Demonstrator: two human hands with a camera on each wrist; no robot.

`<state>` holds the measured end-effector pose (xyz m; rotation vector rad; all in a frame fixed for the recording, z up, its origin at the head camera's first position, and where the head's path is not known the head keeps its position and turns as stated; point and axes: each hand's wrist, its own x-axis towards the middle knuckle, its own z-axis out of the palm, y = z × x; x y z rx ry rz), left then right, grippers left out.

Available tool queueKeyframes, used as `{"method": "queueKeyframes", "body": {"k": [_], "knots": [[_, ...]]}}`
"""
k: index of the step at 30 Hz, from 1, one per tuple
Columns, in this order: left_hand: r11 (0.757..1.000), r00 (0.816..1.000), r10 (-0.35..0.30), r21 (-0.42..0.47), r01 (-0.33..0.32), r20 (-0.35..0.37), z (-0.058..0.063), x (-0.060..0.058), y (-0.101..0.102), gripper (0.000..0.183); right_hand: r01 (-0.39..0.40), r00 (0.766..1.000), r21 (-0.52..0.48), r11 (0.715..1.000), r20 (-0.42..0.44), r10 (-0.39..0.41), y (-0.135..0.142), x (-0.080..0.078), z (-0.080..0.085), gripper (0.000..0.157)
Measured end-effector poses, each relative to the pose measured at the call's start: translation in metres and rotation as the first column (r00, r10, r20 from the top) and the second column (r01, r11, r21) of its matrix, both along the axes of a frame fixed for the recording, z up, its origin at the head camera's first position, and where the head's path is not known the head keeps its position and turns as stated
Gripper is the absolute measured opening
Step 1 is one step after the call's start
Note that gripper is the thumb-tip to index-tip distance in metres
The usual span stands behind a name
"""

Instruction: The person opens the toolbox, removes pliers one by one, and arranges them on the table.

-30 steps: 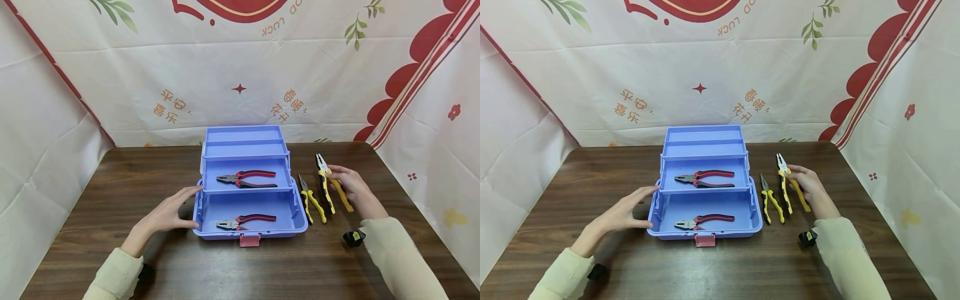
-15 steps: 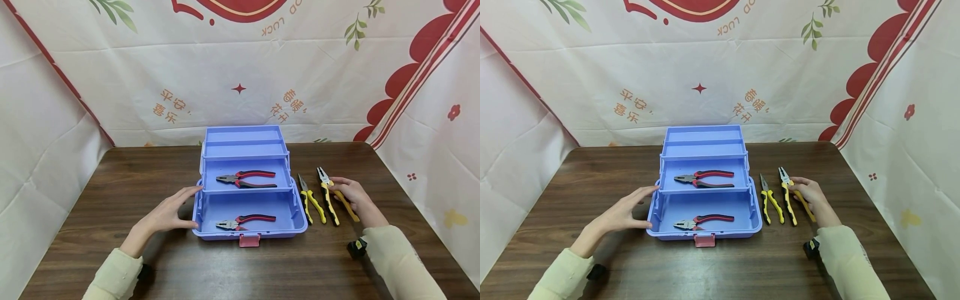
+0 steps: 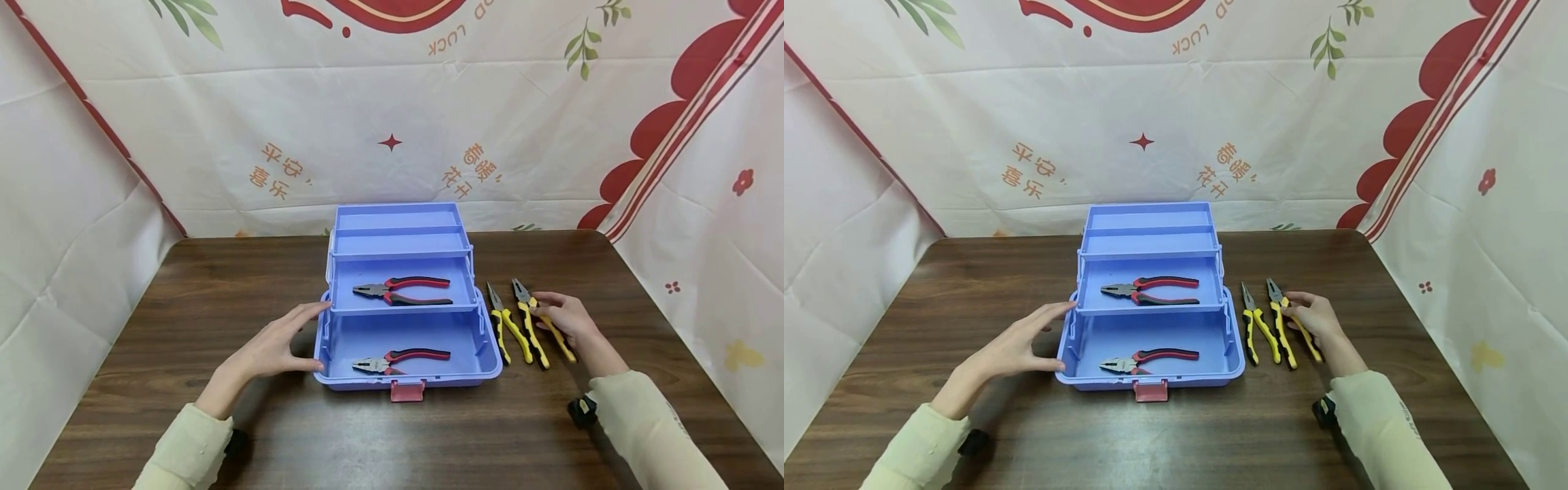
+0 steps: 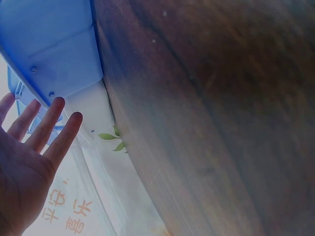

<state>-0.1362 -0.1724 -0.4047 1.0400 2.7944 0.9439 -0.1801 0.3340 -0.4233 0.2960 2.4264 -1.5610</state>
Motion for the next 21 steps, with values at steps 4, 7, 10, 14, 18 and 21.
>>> {"method": "queueKeyframes", "body": {"k": [4,7,10,14,18,21], "knots": [[1.0,1.0,-0.002,-0.005,0.002,-0.004,-0.0005,-0.0001,-0.0003,0.092,-0.009,1.0,0.13,0.991,-0.022,0.013,0.0002,0.0016,0.0018,0.052],[1.0,1.0,-0.004,-0.005,0.004,-0.004,-0.0006,-0.0002,-0.0002,0.092,-0.028,0.999,0.221,0.975,-0.037,0.037,0.0003,0.0032,0.0041,0.056],[1.0,1.0,-0.003,-0.004,0.003,0.0,-0.0003,-0.0002,-0.0001,0.092,-0.038,0.997,0.272,0.962,-0.053,0.055,-0.0007,0.0047,0.0055,0.057],[1.0,1.0,-0.004,-0.004,0.004,-0.003,0.0001,-0.0005,0.0001,0.092,-0.046,0.989,0.392,0.919,-0.112,0.097,-0.0036,0.006,0.0055,0.054],[1.0,1.0,-0.003,-0.005,0.003,-0.009,0.0002,-0.0008,0.0001,0.092,-0.049,0.975,0.482,0.875,-0.165,0.146,-0.0068,0.0076,0.0067,0.051],[1.0,1.0,-0.003,-0.004,0.003,-0.008,-0.0001,-0.0008,-0.0001,0.092,-0.049,0.971,0.519,0.853,-0.175,0.162,-0.0079,0.0093,0.0081,0.05]]}}
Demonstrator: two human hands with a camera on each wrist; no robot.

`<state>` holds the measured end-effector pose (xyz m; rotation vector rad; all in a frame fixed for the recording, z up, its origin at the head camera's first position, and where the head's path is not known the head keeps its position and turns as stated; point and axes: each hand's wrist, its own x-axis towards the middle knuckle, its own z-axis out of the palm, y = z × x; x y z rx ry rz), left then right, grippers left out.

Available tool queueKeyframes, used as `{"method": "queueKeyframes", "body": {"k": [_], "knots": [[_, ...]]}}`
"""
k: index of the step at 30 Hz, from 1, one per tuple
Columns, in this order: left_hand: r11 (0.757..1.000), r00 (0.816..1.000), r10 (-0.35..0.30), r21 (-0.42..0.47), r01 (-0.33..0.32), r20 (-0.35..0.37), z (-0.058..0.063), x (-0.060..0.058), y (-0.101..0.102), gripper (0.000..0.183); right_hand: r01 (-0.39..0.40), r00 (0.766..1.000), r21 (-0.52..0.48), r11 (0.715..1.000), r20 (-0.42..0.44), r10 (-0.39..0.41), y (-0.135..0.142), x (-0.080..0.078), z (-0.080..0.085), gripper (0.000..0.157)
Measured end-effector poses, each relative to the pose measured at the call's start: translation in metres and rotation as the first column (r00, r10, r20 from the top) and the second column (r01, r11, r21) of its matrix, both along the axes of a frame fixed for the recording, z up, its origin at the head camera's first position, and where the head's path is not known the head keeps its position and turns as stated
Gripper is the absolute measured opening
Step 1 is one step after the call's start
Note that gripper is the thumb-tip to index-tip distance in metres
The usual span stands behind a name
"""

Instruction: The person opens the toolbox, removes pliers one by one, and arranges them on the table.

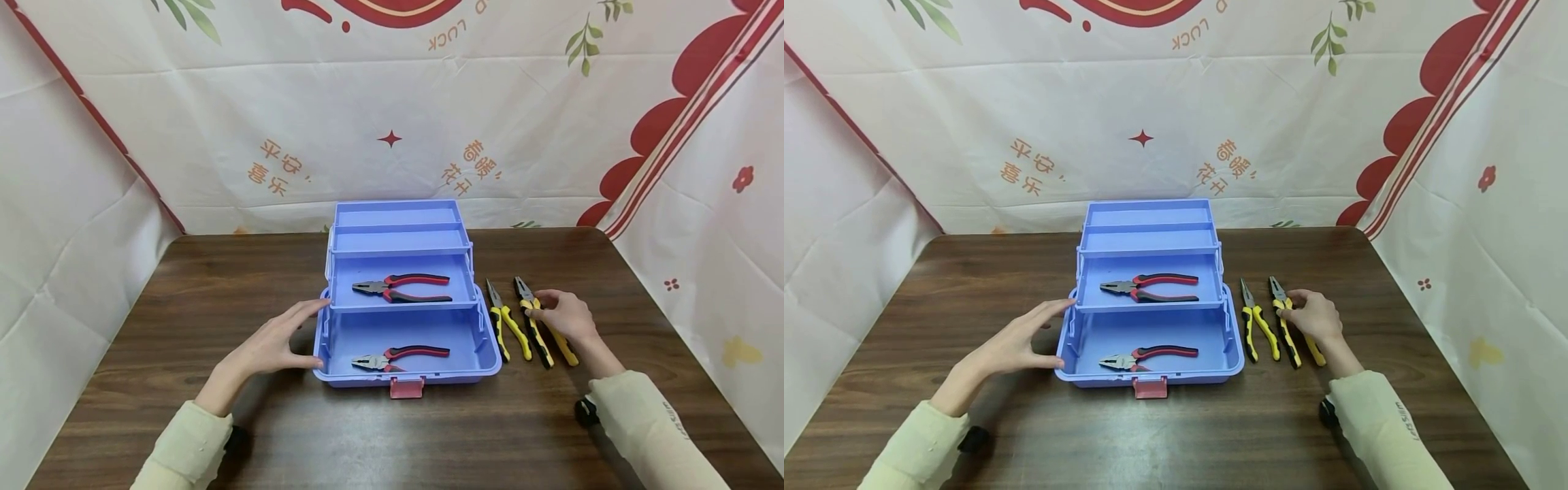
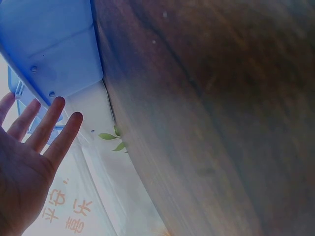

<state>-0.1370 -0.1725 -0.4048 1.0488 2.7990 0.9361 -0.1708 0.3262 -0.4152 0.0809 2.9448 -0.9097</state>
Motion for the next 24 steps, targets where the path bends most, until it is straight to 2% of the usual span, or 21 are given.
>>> {"method": "queueKeyframes", "body": {"k": [3,5,9,13,17,20,24], "knots": [[1.0,1.0,0.002,-0.001,-0.002,0.005,0.0,0.0,0.0,0.092,-0.002,1.0,0.017,1.0,-0.006,0.002,0.001,0.001,0.002,0.05],[1.0,1.0,0.002,-0.001,-0.002,0.008,0.0,0.0,0.0,0.092,-0.005,1.0,-0.006,1.0,-0.01,0.004,0.001,0.001,0.004,0.049],[1.0,1.0,-0.001,0.002,0.001,0.007,0.001,0.0,0.0,0.092,0.015,1.0,-0.085,0.996,-0.021,-0.017,-0.002,-0.002,0.016,0.049],[1.0,1.0,0.0,0.001,0.0,0.007,0.001,0.0,0.0,0.092,-0.026,0.999,-0.194,0.981,-0.025,0.021,-0.009,-0.007,0.038,0.053],[1.0,1.0,0.005,-0.001,-0.005,0.013,0.0,0.0,0.0,0.092,-0.105,0.994,-0.322,0.941,-0.001,0.111,-0.019,-0.012,0.064,0.056],[1.0,1.0,0.006,0.0,-0.006,0.013,0.0,0.0,0.0,0.092,-0.115,0.989,-0.404,0.907,0.036,0.142,-0.03,-0.017,0.081,0.059],[1.0,1.0,0.005,-0.002,-0.005,0.011,0.0,0.0,0.0,0.092,-0.11,0.985,-0.487,0.867,0.065,0.161,-0.048,-0.025,0.095,0.061]]}}
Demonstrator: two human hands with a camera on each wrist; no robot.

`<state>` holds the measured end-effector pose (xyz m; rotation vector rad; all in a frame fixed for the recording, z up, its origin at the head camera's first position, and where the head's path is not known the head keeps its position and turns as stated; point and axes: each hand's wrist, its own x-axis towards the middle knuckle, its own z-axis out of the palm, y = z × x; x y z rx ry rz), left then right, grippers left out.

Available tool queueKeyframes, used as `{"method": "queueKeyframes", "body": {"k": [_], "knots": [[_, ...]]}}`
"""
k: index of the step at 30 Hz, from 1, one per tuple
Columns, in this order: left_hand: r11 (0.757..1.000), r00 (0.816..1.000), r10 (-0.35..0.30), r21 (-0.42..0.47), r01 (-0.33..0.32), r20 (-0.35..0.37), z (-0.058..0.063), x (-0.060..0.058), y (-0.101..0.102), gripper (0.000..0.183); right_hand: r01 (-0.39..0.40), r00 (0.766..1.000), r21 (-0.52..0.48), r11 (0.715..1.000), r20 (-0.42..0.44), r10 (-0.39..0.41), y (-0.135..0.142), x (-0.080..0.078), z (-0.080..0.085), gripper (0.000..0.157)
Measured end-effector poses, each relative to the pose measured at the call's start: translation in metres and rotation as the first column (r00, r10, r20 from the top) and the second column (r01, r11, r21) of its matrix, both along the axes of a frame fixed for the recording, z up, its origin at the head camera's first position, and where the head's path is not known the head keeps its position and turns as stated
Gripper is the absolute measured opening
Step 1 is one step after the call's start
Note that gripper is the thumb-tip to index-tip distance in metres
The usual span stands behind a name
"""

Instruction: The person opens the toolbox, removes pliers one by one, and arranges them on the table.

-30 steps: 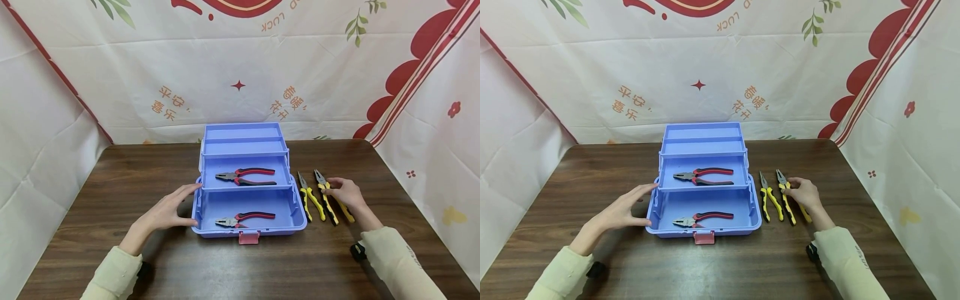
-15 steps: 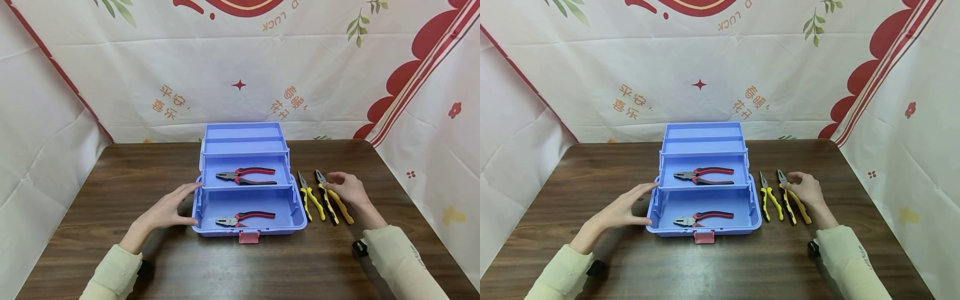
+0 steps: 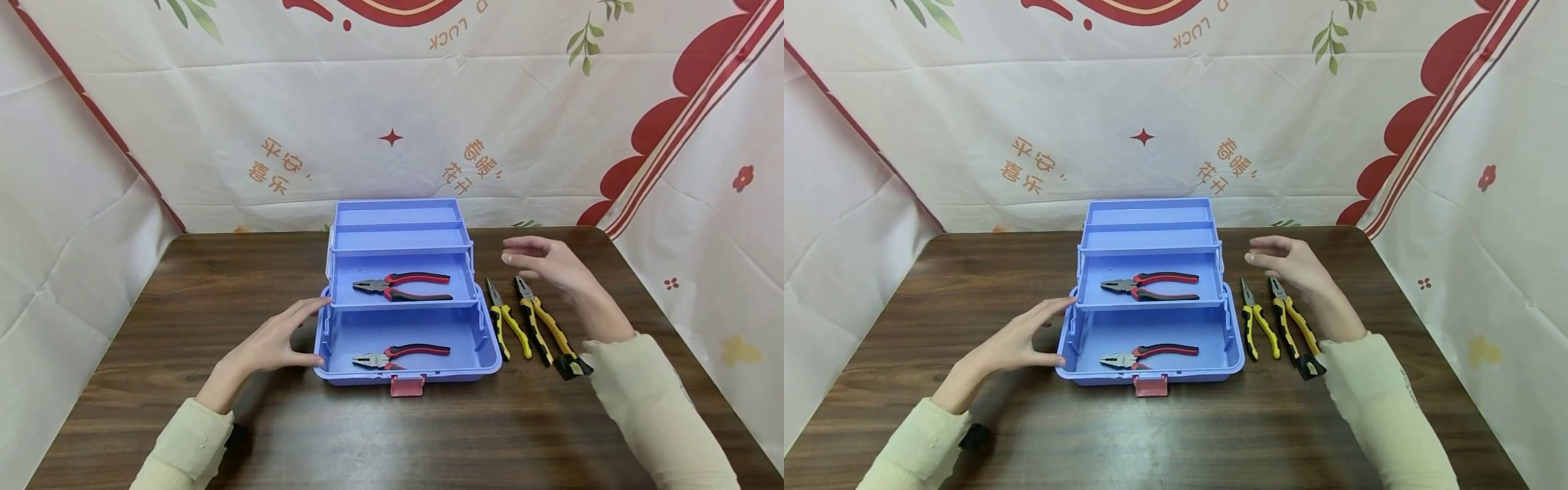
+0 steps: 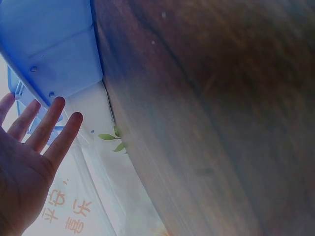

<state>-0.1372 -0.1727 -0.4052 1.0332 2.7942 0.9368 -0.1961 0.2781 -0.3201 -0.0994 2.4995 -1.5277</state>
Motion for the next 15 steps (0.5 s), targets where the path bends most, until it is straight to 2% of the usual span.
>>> {"method": "queueKeyframes", "body": {"k": [6,15], "knots": [[1.0,1.0,0.001,-0.001,-0.001,0.004,0.0,0.0,0.0,0.093,-0.024,0.999,-0.1,0.995,0.035,0.027,-0.032,-0.012,0.008,0.063],[1.0,1.0,0.007,-0.004,-0.007,0.012,0.0,0.0,0.0,0.092,-0.142,0.985,-0.162,0.976,0.077,0.156,-0.07,-0.024,0.005,0.061]]}}
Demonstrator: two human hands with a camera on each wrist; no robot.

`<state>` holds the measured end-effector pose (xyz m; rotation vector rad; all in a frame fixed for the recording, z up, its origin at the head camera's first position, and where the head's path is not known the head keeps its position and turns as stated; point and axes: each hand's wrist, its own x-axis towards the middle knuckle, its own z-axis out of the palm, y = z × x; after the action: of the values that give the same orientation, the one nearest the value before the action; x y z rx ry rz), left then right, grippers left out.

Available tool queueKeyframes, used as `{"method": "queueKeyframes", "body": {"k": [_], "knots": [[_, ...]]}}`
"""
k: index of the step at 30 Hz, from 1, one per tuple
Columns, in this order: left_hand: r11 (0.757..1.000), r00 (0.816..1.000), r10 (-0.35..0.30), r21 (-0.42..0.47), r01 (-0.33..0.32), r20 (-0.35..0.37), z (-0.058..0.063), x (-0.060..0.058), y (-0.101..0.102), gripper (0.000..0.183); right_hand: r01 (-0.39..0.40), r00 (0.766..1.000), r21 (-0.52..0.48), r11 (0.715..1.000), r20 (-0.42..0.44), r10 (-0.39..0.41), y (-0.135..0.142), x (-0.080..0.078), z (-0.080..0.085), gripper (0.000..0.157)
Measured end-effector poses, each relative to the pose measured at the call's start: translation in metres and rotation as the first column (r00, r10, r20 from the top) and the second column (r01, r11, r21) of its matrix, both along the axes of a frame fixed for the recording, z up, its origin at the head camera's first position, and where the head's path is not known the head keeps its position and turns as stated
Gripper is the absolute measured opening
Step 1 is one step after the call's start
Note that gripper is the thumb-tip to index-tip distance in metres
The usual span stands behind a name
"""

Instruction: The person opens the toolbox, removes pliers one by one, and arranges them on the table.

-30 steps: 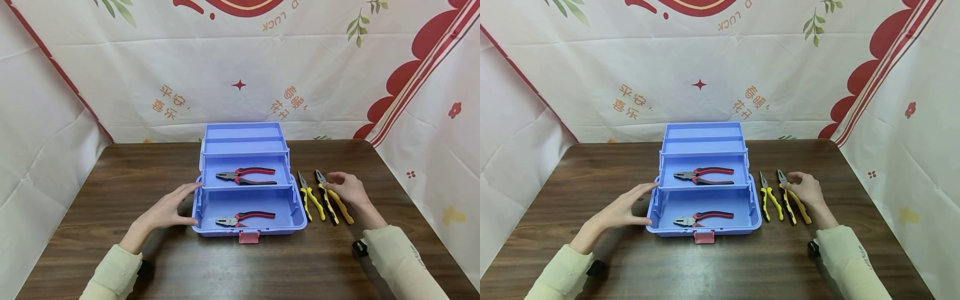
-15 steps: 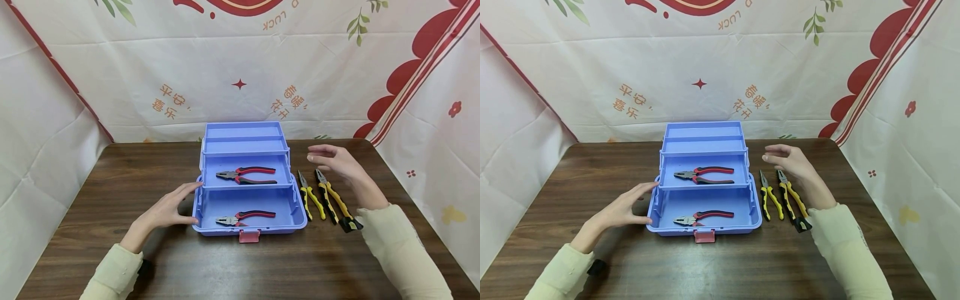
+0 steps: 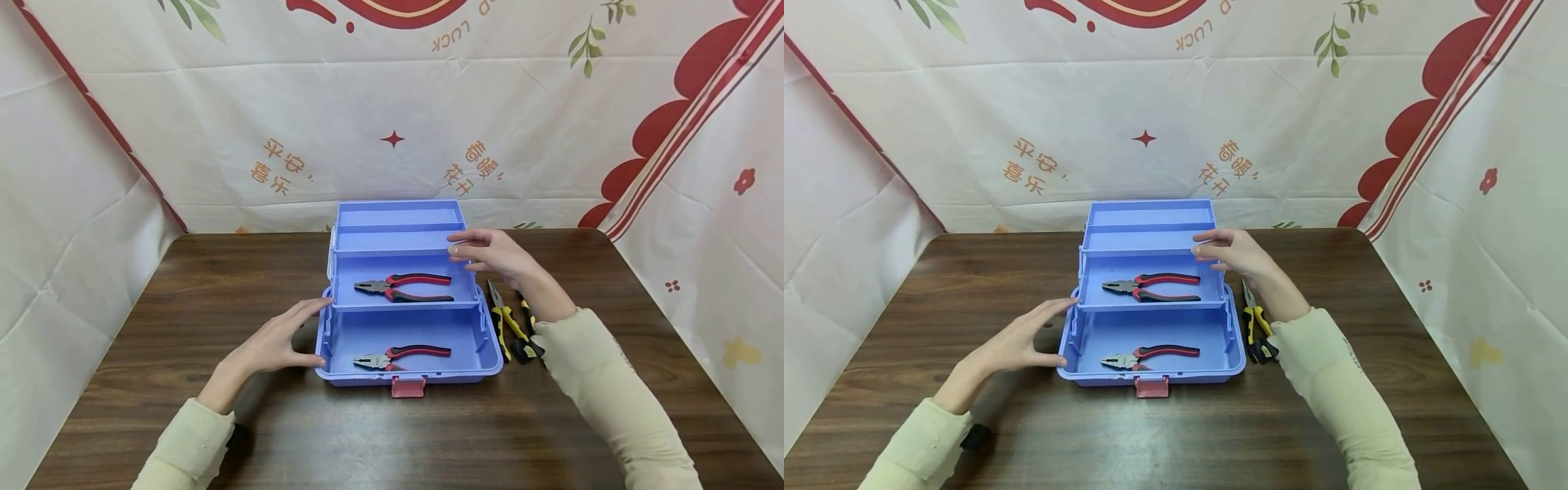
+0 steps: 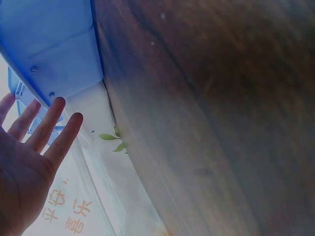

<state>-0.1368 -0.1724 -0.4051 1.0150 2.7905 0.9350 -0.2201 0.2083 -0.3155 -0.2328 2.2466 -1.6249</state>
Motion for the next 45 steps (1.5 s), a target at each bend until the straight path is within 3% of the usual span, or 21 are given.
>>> {"method": "queueKeyframes", "body": {"k": [11,14,21,34,45], "knots": [[1.0,1.0,-0.002,-0.007,0.002,-0.011,0.0,0.0,0.0,0.093,-0.104,0.995,0.039,0.994,0.019,0.103,-0.031,-0.01,-0.012,0.05],[1.0,1.0,-0.001,-0.006,0.001,-0.013,0.0,0.0,0.0,0.093,-0.146,0.989,0.088,0.985,0.002,0.147,-0.037,-0.011,-0.012,0.048],[1.0,1.0,0.001,-0.006,-0.001,-0.012,-0.001,0.0,0.0,0.093,-0.259,0.961,0.176,0.95,-0.053,0.272,-0.051,-0.013,-0.016,0.046],[1.0,1.0,-0.01,0.0,0.01,-0.016,0.001,0.0,0.0,0.093,-0.435,0.894,0.245,0.866,0.002,0.448,-0.067,-0.019,-0.021,0.053],[1.0,0.999,-0.023,0.015,0.023,-0.046,0.001,0.0,0.0,0.093,-0.451,0.888,0.26,0.854,0.029,0.46,-0.072,-0.026,-0.022,0.049]]}}
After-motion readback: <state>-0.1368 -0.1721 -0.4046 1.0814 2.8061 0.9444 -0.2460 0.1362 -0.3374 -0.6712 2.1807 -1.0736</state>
